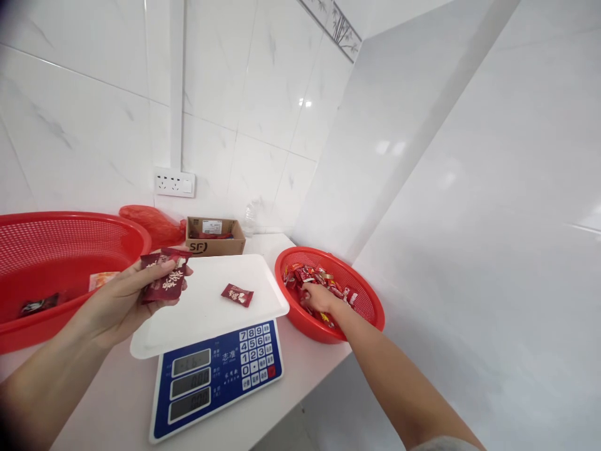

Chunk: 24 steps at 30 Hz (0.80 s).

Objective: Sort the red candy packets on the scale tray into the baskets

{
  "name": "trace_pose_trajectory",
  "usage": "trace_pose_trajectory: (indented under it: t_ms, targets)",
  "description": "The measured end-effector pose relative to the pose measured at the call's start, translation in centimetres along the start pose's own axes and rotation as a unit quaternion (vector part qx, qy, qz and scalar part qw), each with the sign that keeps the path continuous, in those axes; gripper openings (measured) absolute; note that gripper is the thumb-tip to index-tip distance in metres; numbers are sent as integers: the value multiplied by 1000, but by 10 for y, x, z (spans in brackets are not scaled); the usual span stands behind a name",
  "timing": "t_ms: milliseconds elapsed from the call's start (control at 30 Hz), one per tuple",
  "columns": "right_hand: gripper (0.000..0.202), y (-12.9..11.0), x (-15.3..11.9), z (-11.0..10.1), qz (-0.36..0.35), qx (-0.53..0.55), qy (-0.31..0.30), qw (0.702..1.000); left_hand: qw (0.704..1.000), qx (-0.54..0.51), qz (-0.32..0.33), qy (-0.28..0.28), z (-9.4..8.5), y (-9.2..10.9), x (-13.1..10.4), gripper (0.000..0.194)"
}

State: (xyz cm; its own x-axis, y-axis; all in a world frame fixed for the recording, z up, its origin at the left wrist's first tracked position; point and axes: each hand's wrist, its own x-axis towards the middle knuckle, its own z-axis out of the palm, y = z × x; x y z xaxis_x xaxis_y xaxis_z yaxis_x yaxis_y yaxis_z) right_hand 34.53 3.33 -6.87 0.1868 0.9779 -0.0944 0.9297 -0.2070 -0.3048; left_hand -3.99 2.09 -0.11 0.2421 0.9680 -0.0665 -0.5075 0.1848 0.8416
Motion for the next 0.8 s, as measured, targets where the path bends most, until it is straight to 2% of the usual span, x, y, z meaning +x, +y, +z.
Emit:
trace_pose_trajectory:
  t_ms: [100,200,333,433,567,800]
  targets:
    - [29,-12,4,-15,3,64,46,997,1000,5,6,4,-2,-1,1,10]
    - [31,-36,3,-27,-21,141,87,986,1000,10,0,8,-2,-2,1,9]
    - [35,-78,-3,-28,-79,230,55,969,1000,6,-7,7,-1,-3,1,6]
    - [53,-107,-6,-20,-121,263,23,957,1000,3,-4,-5,0,-1,0,4]
    - [62,-127,-2,-7,-153,245,1,957,1000,-4,9,-5,-2,2,-1,5]
    - [38,-123,1,12,-192,109,-13,975,1000,-4,15,6,-5,4,0,11]
